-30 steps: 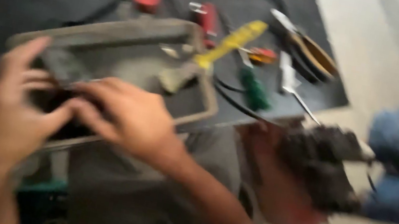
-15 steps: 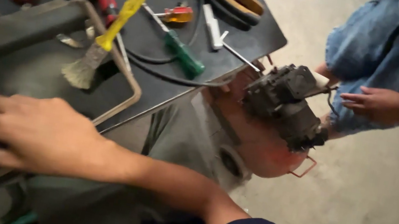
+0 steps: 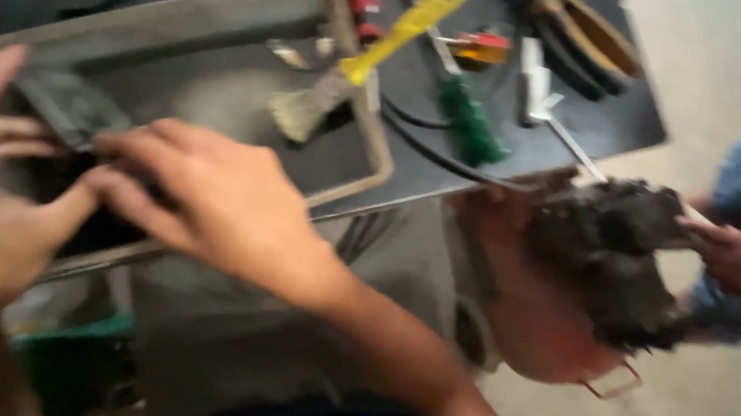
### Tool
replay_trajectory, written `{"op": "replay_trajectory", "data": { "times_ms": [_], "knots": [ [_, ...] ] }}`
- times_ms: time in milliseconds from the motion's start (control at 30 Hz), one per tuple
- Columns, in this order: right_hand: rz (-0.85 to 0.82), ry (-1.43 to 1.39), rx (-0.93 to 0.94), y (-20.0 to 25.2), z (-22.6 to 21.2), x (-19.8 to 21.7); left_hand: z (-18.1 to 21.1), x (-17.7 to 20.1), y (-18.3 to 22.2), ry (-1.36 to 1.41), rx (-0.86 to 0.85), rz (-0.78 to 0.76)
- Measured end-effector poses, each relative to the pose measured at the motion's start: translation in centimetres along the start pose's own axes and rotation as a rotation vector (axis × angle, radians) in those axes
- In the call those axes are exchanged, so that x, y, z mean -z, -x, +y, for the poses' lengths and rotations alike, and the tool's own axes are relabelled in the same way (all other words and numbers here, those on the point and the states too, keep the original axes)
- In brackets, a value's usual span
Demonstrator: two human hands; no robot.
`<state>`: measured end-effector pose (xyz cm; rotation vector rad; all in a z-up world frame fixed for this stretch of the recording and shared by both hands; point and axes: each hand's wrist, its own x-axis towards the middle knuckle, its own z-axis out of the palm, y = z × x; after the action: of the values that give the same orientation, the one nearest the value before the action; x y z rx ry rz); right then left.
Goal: Cleaning and inspecting small metal mechanical parts in a tray of solvent using a brush on a repair bench.
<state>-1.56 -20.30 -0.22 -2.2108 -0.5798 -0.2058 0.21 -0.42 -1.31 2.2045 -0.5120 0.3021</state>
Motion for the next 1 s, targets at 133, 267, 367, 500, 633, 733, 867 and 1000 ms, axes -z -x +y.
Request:
{"op": "replay_trajectory", "data": {
  "times_ms": [133, 267, 367, 500, 633, 733, 867, 1000],
  "knots": [
    [0.007, 0.067, -0.011, -0.5, -0.6, 0.4, -0.1, 0.4, -0.2, 0.021, -0.040, 0.054],
    [-0.002, 0.068, -0.020, -0.6, -1.1, 0.6, 0.3, 0.8, -0.2, 0.004, -0.050, 0.026],
    [0.000, 0.069, -0.030, -0.7, -0.8, 0.3, 0.4, 0.9, -0.3, 0.003, -0.058, 0.019],
    [-0.001, 0.034, 0.009, -0.4, -0.5, 0.3, 0.3, 0.9, -0.2, 0.022, -0.054, 0.002],
    [-0.031, 0.027, -0.001, -0.2, -0.4, 0.3, 0.0, 0.6, -0.2, 0.036, -0.060, 0.003],
    [-0.027, 0.040, -0.003, -0.3, -0.4, 0.3, 0.2, 0.6, -0.2, 0.035, -0.065, 0.001],
    [-0.013, 0.048, 0.014, -0.2, -0.4, 0.3, 0.2, 0.7, -0.1, -0.003, -0.072, 0.002],
    [-0.039, 0.032, -0.020, -0.2, -0.5, 0.4, 0.7, 0.8, -0.1, 0.014, -0.045, 0.009]
  ]
}}
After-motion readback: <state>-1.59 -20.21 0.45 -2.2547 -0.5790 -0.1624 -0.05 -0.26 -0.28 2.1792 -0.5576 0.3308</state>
